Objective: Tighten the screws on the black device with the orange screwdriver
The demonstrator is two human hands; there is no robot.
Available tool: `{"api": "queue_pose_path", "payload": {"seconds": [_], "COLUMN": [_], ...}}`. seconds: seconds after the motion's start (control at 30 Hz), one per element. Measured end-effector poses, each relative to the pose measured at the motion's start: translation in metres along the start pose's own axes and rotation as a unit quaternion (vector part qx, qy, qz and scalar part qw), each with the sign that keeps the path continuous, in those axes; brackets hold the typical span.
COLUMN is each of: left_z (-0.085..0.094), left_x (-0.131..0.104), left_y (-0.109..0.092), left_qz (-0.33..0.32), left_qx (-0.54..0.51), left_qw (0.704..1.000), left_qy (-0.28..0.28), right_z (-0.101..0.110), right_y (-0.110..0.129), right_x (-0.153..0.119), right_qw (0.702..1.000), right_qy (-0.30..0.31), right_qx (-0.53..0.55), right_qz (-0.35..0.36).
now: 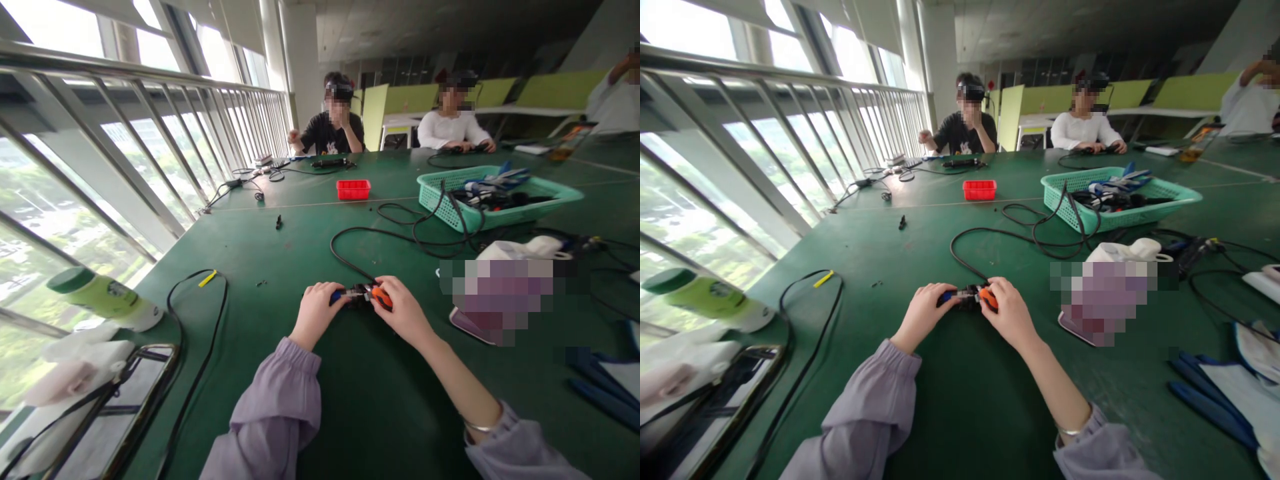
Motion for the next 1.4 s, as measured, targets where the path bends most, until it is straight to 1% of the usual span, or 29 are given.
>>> {"api": "queue_pose_path", "payload": {"seconds": [0.07, 0.17, 0.2, 0.23, 0.3, 0.33, 0.4, 0.47, 0.57, 0.63, 0.73, 0.83, 0.93, 1.0, 1.1, 1.17, 1.23, 1.4], "left_z": [0.002, 0.014, 0.02, 0.027, 0.038, 0.041, 0.043, 0.042, 0.038, 0.036, 0.033, 0.027, 0.016, 0.004, -0.017, -0.026, -0.029, -0.024], "left_x": [0.003, -0.004, -0.01, -0.017, -0.033, -0.04, -0.048, -0.049, -0.046, -0.044, -0.047, -0.054, -0.063, -0.069, -0.076, -0.078, -0.078, -0.074], "left_y": [0.007, 0.023, 0.033, 0.047, 0.079, 0.093, 0.115, 0.128, 0.136, 0.134, 0.123, 0.104, 0.077, 0.056, 0.021, 0.005, -0.001, 0.0], "left_qz": [-0.005, -0.006, 0.016, 0.055, 0.165, 0.204, 0.232, 0.226, 0.207, 0.2, 0.188, 0.176, 0.155, 0.12, 0.013, -0.043, -0.068, -0.072], "left_qx": [0.008, 0.055, 0.071, 0.084, 0.119, 0.139, 0.175, 0.2, 0.22, 0.235, 0.268, 0.308, 0.344, 0.363, 0.385, 0.39, 0.384, 0.353], "left_qw": [0.999, 0.992, 0.987, 0.981, 0.961, 0.953, 0.946, 0.946, 0.949, 0.947, 0.942, 0.934, 0.926, 0.924, 0.922, 0.919, 0.921, 0.933], "left_qy": [-0.044, -0.117, -0.141, -0.164, -0.186, -0.176, -0.142, -0.114, -0.091, -0.089, -0.076, -0.041, -0.024, -0.026, -0.032, -0.03, -0.024, -0.009], "right_z": [-0.007, -0.014, -0.015, -0.016, -0.016, -0.016, -0.016, -0.018, -0.022, -0.023, -0.023, -0.021, -0.02, -0.019, -0.02, -0.021, -0.024, -0.031], "right_y": [0.0, -0.001, -0.001, 0.0, 0.0, -0.001, -0.002, -0.005, -0.009, -0.011, -0.01, -0.01, -0.011, -0.012, -0.011, -0.009, -0.006, 0.001], "right_x": [-0.001, 0.0, 0.001, 0.001, 0.002, 0.002, 0.004, 0.006, 0.008, 0.008, 0.007, 0.007, 0.008, 0.008, 0.007, 0.007, 0.008, 0.013], "right_qw": [1.0, 0.999, 0.998, 0.998, 0.998, 0.998, 0.997, 0.997, 0.997, 0.997, 0.997, 0.997, 0.996, 0.996, 0.996, 0.995, 0.995, 0.995], "right_qy": [0.001, 0.0, -0.003, -0.007, -0.015, -0.018, -0.025, -0.034, -0.048, -0.055, -0.062, -0.069, -0.077, -0.082, -0.086, -0.085, -0.081, -0.069], "right_qx": [-0.014, -0.031, -0.036, -0.04, -0.045, -0.047, -0.049, -0.051, -0.05, -0.047, -0.038, -0.026, -0.017, -0.011, -0.003, 0.002, 0.005, 0.01], "right_qz": [0.023, 0.042, 0.043, 0.044, 0.044, 0.044, 0.044, 0.043, 0.041, 0.041, 0.038, 0.031, 0.027, 0.027, 0.035, 0.044, 0.054, 0.074]}}
Point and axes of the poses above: each hand's wrist, its own x-axis towards the middle knuckle, its own z-axis out of the back of the hand, y = z × x, the point moved 6 cm from there along x, towards the middle knuckle, and after that the axes turned 11 degrees about y, right-handed, at the moved point
